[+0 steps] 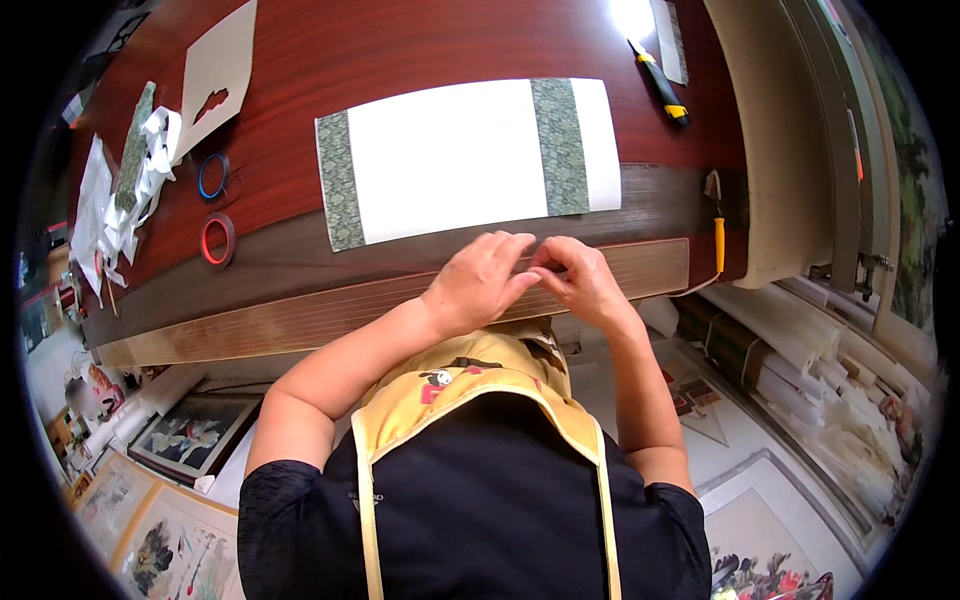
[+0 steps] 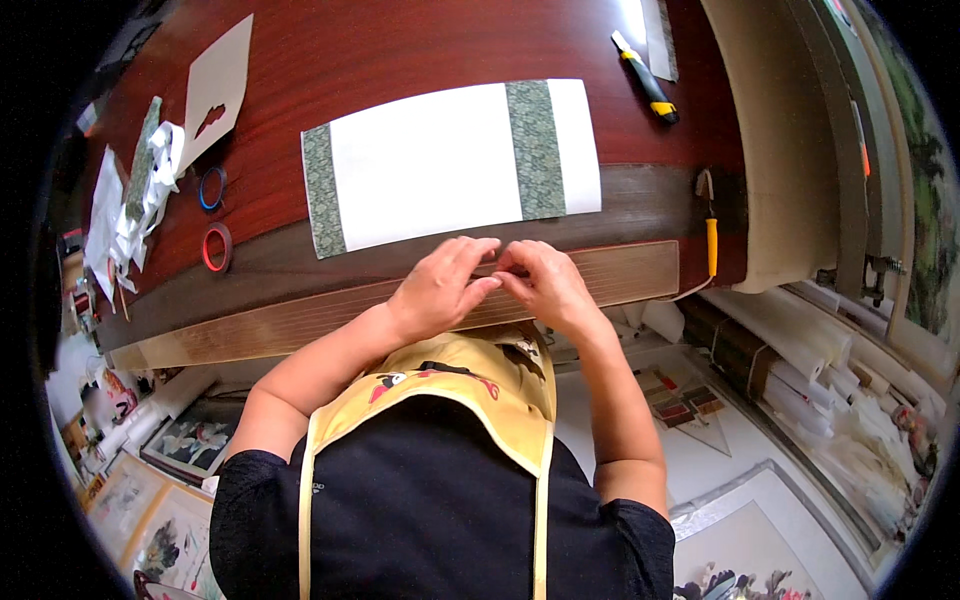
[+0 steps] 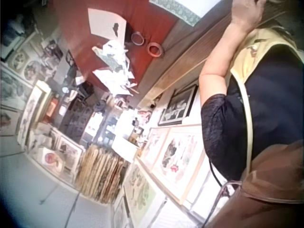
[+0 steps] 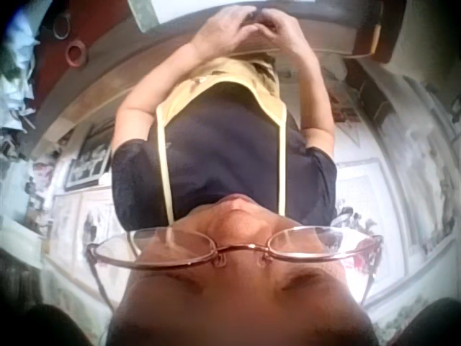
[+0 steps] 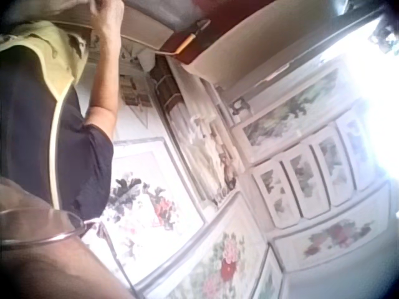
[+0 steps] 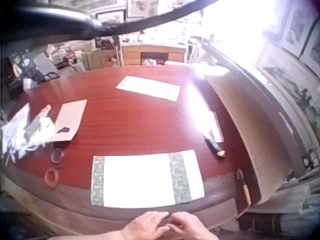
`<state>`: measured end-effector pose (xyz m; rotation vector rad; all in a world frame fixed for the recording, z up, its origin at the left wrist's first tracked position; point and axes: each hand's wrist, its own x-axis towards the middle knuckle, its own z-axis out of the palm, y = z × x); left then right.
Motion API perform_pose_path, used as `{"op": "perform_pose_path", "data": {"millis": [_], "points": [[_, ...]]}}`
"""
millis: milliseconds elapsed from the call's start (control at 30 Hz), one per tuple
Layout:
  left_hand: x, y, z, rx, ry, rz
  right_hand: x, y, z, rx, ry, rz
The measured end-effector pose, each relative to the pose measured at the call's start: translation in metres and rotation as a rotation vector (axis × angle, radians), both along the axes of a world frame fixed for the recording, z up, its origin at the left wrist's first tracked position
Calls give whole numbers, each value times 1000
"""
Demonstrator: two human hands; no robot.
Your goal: The person aligns a long wooden ruler on a white sheet of paper with patterned borders on a wooden table. They use a utility knife to trim the paper edges along the ruler. The person then uses a small spatula-like tool to press down the patterned borders onto the paper, smoothing them out.
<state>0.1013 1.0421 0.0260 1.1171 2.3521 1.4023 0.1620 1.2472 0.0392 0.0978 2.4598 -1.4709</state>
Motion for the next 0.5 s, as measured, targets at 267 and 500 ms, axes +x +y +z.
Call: {"op": "perform_pose_path", "data": {"millis": [267, 500], "points": [[-8, 45, -17, -48, -497, -44, 15, 63, -9, 130, 151, -278], [-13, 87, -50, -116, 41, 147, 56, 210, -53, 999, 208, -633]]}}
